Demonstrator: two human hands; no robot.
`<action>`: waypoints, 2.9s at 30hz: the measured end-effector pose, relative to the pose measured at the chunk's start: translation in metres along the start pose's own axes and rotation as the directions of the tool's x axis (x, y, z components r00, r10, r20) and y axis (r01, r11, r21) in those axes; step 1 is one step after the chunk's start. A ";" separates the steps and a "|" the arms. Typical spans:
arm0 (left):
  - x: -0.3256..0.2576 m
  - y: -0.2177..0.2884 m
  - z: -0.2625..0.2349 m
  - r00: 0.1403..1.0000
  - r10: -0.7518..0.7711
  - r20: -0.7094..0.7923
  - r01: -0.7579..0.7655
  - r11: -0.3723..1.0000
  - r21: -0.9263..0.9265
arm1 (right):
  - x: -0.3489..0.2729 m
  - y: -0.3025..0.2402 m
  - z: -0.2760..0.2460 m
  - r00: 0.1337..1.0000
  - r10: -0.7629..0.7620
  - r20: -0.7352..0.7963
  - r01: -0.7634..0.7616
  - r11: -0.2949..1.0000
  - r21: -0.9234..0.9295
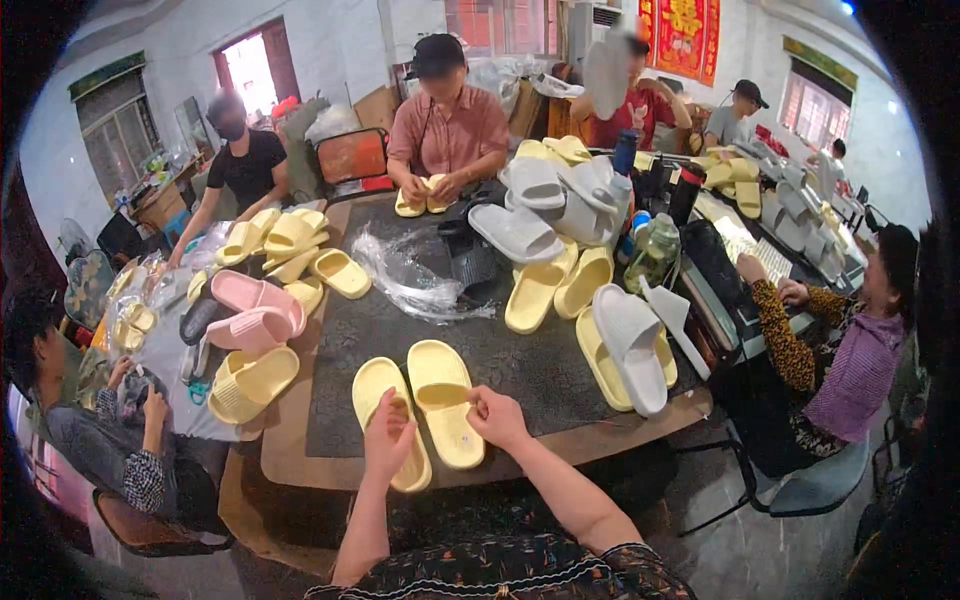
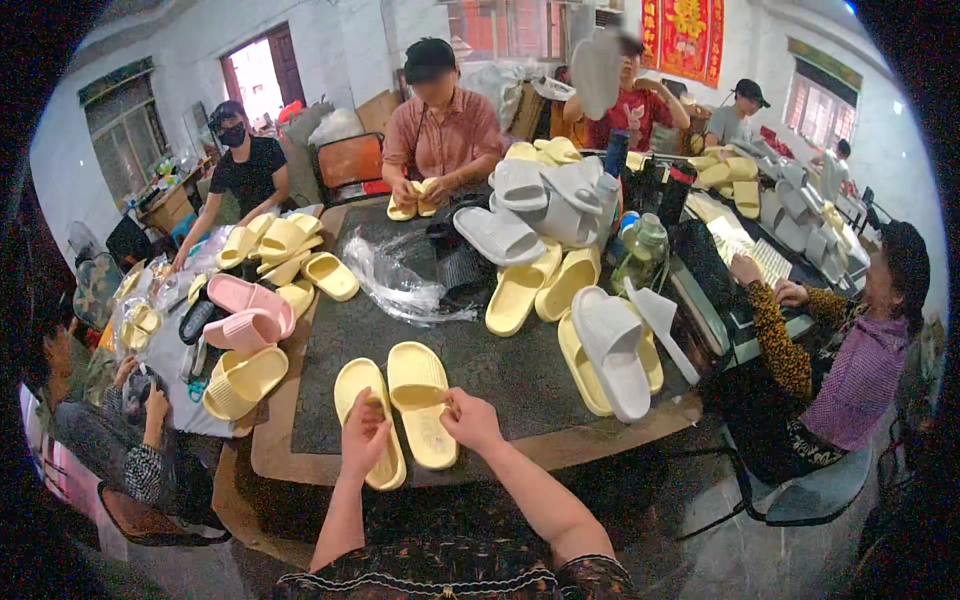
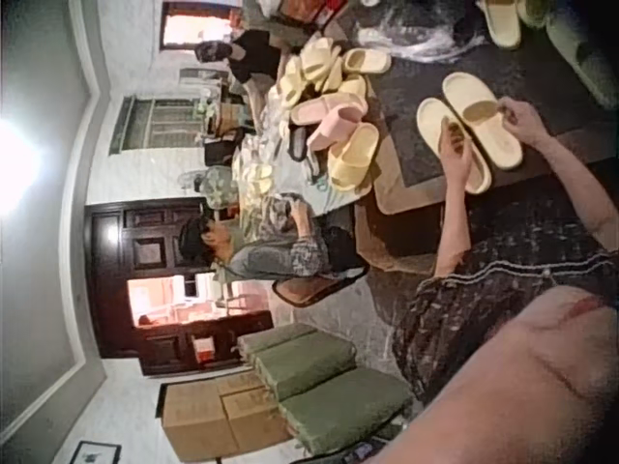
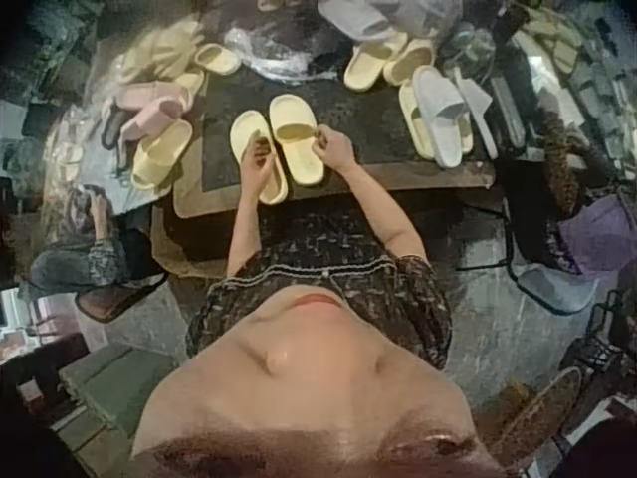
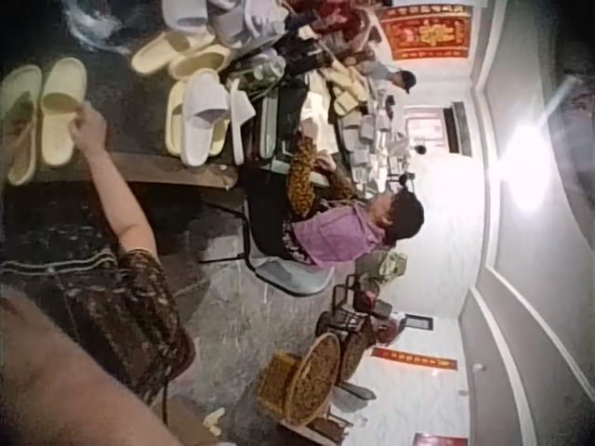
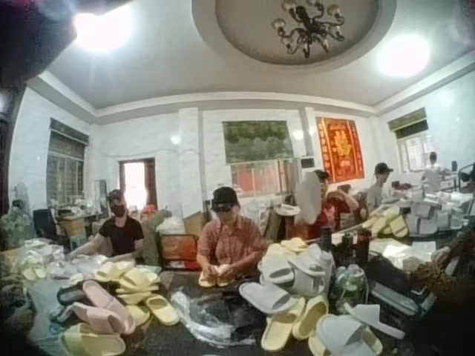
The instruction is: The person joins pairs of slippers together by hand using plastic tag fasteners.
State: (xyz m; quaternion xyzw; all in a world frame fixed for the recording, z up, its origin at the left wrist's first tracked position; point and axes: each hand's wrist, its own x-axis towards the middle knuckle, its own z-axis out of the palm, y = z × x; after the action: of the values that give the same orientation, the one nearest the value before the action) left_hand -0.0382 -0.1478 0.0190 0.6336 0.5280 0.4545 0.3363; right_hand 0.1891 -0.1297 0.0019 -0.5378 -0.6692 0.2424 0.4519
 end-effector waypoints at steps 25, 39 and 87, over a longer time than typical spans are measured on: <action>-0.015 0.037 0.022 0.975 -0.056 0.215 0.049 0.998 0.038 | -0.050 -0.010 -0.044 0.987 0.155 0.044 -0.148 0.980 -0.133; -0.016 0.048 -0.010 0.974 0.004 0.229 -0.066 0.961 0.267 | -0.044 0.012 -0.031 0.991 -0.016 -0.130 -0.003 0.990 -0.143; 0.130 0.004 0.049 0.987 0.121 0.103 -0.110 0.989 -0.100 | 0.080 0.002 0.023 0.968 0.166 -0.186 -0.095 0.935 0.342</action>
State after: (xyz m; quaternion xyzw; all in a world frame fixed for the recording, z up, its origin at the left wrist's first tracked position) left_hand 0.0131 -0.0197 0.0337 0.6705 0.4495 0.4625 0.3668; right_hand 0.1695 -0.0505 0.0168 -0.5205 -0.5296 0.3221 0.5873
